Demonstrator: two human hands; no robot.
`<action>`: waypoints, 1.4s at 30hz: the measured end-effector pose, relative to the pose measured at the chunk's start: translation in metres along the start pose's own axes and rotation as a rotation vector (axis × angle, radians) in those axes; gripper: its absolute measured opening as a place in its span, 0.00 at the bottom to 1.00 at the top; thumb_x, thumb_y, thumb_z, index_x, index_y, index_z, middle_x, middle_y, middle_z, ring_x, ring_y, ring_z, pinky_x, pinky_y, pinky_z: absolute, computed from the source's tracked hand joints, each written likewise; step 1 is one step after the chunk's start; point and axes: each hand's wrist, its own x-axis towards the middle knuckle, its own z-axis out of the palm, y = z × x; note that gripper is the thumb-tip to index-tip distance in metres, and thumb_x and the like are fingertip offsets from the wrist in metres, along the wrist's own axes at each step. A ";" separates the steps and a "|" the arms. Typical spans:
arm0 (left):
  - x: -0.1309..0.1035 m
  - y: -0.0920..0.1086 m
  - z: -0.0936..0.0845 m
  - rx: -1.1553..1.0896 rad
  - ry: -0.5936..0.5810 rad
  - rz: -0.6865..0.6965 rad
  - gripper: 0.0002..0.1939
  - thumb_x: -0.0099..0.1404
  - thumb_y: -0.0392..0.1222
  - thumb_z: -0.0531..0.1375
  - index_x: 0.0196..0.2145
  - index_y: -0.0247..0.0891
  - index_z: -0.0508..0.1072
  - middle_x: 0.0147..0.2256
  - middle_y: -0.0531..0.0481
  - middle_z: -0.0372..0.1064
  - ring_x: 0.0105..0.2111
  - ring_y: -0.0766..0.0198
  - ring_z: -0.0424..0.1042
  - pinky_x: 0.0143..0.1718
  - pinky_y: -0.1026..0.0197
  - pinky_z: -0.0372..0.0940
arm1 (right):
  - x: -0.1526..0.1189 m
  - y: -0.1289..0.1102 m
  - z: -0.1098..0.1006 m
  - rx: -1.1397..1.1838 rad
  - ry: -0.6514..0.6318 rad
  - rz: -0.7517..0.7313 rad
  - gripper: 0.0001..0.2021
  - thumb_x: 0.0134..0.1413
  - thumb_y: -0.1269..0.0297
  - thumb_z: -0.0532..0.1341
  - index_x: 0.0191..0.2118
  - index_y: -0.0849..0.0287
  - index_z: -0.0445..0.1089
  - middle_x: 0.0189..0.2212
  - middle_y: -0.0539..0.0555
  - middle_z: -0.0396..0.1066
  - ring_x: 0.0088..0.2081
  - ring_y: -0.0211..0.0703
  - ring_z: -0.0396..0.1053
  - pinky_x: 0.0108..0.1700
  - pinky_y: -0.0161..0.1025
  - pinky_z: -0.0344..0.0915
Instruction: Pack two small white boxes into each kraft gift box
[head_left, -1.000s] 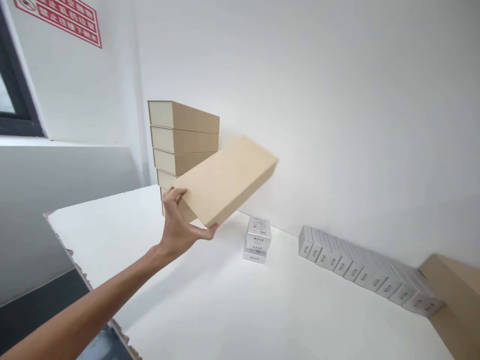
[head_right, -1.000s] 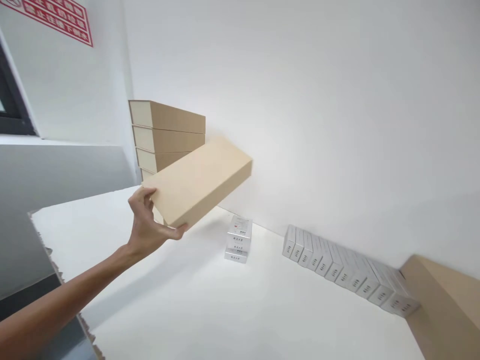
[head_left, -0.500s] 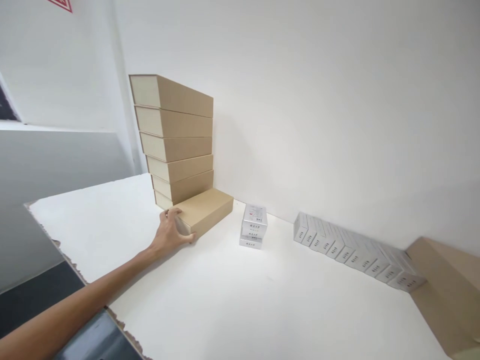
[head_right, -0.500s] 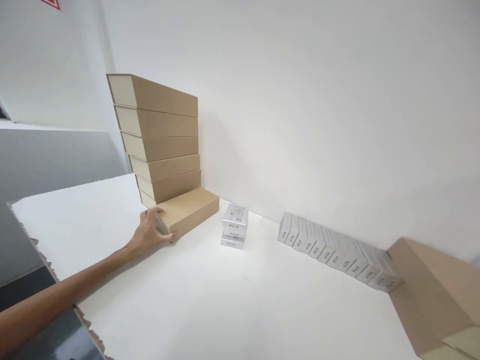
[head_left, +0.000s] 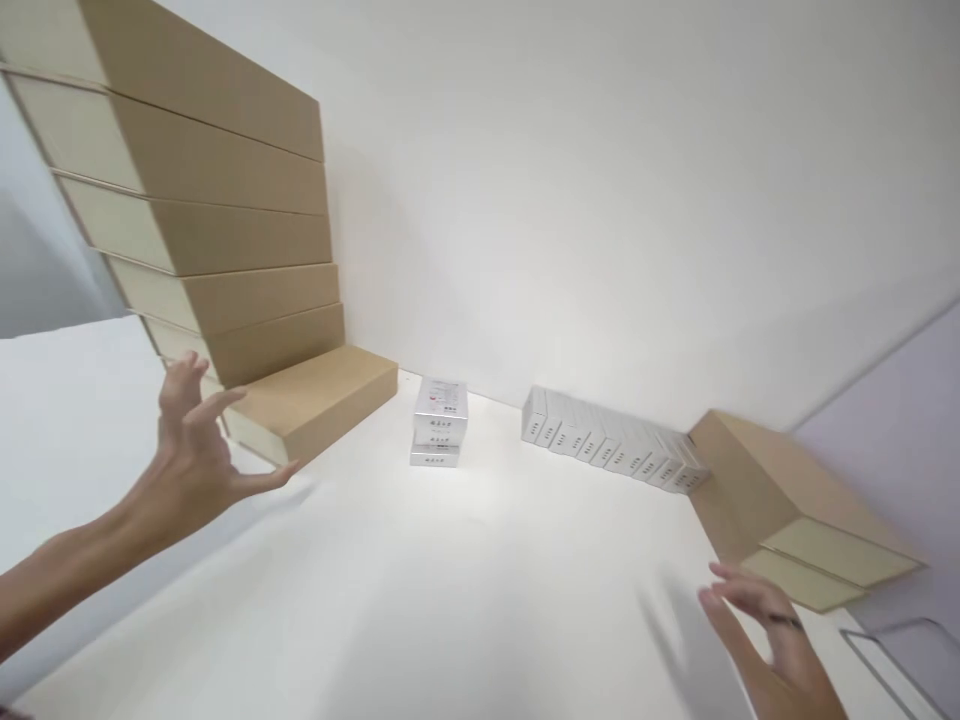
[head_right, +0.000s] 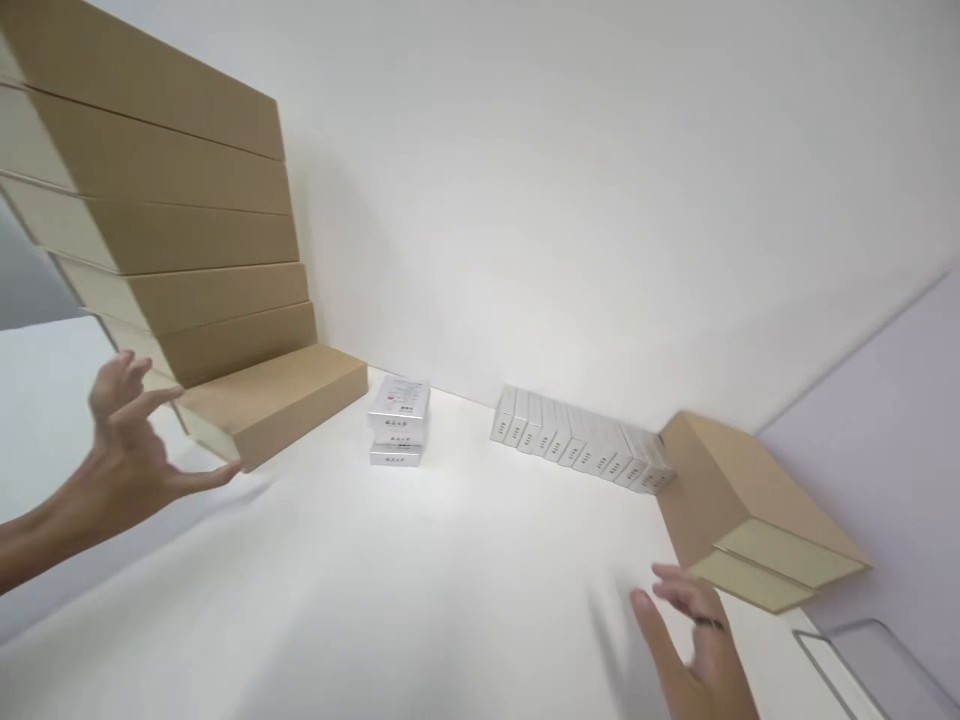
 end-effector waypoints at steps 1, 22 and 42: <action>-0.003 0.011 -0.003 -0.051 0.049 0.176 0.36 0.56 0.46 0.72 0.55 0.48 0.57 0.74 0.48 0.32 0.73 0.40 0.43 0.67 0.35 0.56 | 0.011 -0.004 0.007 -0.030 -0.017 0.024 0.34 0.44 0.31 0.61 0.47 0.54 0.66 0.56 0.63 0.68 0.57 0.64 0.68 0.57 0.61 0.66; 0.073 0.348 0.269 -0.491 -0.333 -0.289 0.56 0.45 0.52 0.78 0.61 0.37 0.49 0.70 0.22 0.33 0.69 0.28 0.47 0.63 0.32 0.55 | 0.006 -0.021 0.121 -0.293 -0.099 -0.096 0.24 0.60 0.46 0.49 0.54 0.58 0.56 0.67 0.68 0.52 0.68 0.64 0.50 0.67 0.62 0.49; 0.074 0.372 0.269 -0.399 -0.293 -0.581 0.42 0.53 0.50 0.70 0.57 0.39 0.52 0.64 0.28 0.45 0.65 0.31 0.52 0.64 0.33 0.52 | 0.002 -0.031 0.119 -0.365 -0.181 -0.184 0.22 0.65 0.50 0.51 0.56 0.61 0.61 0.65 0.70 0.57 0.66 0.63 0.56 0.68 0.65 0.50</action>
